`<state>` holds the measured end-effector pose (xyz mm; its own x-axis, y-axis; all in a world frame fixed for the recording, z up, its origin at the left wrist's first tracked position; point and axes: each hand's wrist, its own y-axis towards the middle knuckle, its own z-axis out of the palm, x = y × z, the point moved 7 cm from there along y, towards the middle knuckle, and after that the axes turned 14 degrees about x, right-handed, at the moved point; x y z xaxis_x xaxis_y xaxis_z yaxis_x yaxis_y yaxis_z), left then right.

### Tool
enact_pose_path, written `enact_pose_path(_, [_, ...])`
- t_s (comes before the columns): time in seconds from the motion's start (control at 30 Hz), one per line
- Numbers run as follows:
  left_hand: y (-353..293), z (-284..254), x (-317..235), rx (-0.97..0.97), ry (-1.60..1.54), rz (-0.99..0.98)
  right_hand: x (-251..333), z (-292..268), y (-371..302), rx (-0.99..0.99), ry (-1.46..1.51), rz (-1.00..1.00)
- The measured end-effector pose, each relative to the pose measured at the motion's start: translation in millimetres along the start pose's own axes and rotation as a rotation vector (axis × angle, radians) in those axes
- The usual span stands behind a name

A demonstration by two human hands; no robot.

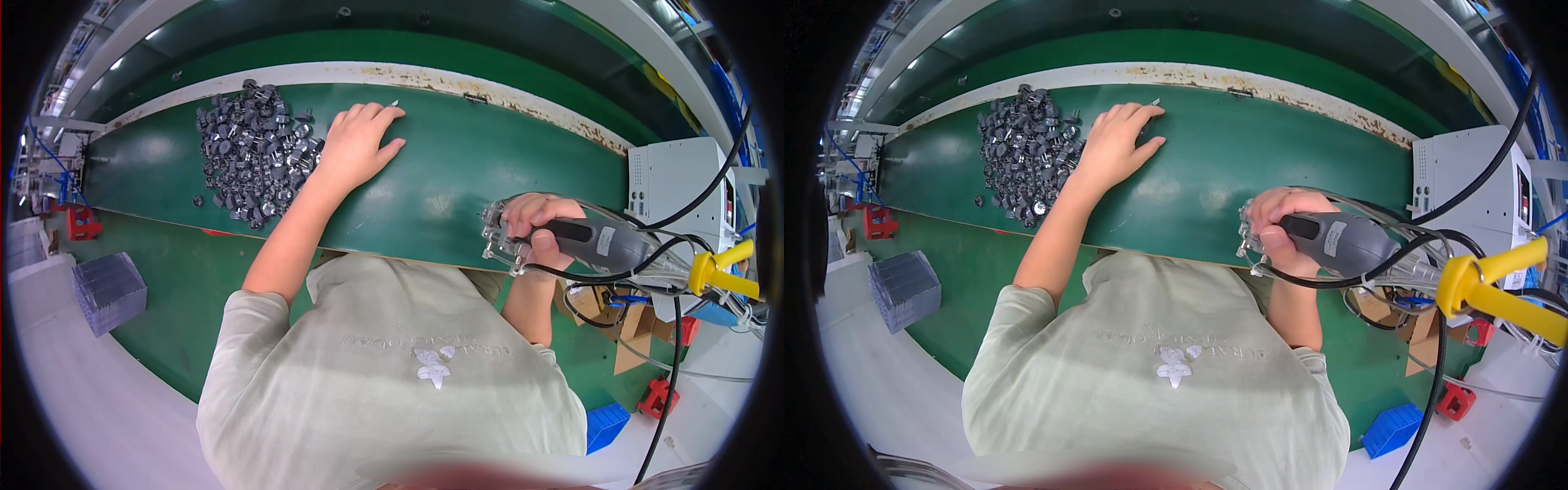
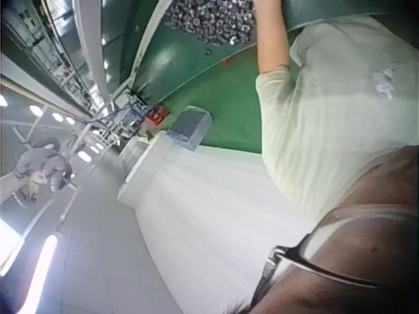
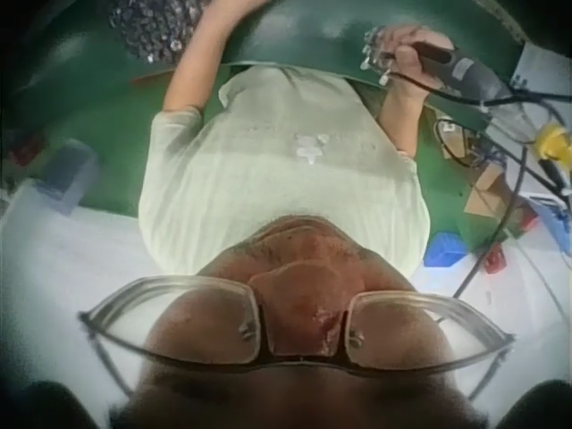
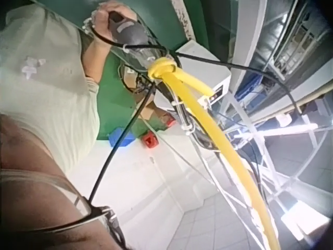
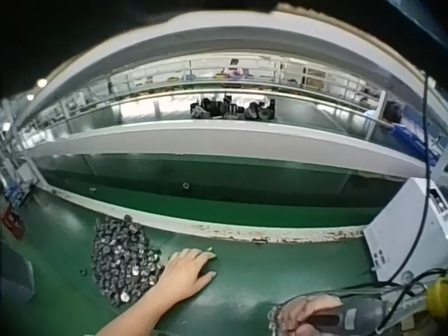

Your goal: The person assembles small plastic housings, metal pins, and small connectors using an electric screwdriver.

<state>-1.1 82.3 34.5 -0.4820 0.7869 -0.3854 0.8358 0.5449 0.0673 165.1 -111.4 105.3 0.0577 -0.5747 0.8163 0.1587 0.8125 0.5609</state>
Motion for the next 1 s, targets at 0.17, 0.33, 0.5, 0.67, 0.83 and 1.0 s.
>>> enact_pose_path(0.17, [23.3, 9.2, 2.2, 0.004, 0.098, 0.031, 5.8, 3.6, -2.7, -0.037, -0.024, 0.005])
enact_pose_path(0.33, [50.3, 3.6, 10.6, -0.110, 0.035, -0.001, 12.4, -2.5, -8.9, -0.047, -0.045, -0.013])
enact_pose_path(0.5, [49.3, 20.0, -13.0, 0.108, -0.190, 0.128, 12.0, -10.1, -9.7, -0.070, 0.011, -0.057])
enact_pose_path(0.67, [-6.7, 58.4, -97.7, 0.166, -0.457, 0.456, 13.8, -12.2, -3.2, -0.029, 0.124, -0.087])
enact_pose_path(0.83, [-12.7, 66.3, -91.5, 0.210, -0.523, 0.338, 7.3, -12.6, -0.6, -0.012, 0.135, -0.051])
enact_pose_path(1.0, [-17.9, 62.2, -91.2, 0.143, -0.401, 0.387, 3.5, -8.0, 0.4, -0.044, 0.127, -0.055])
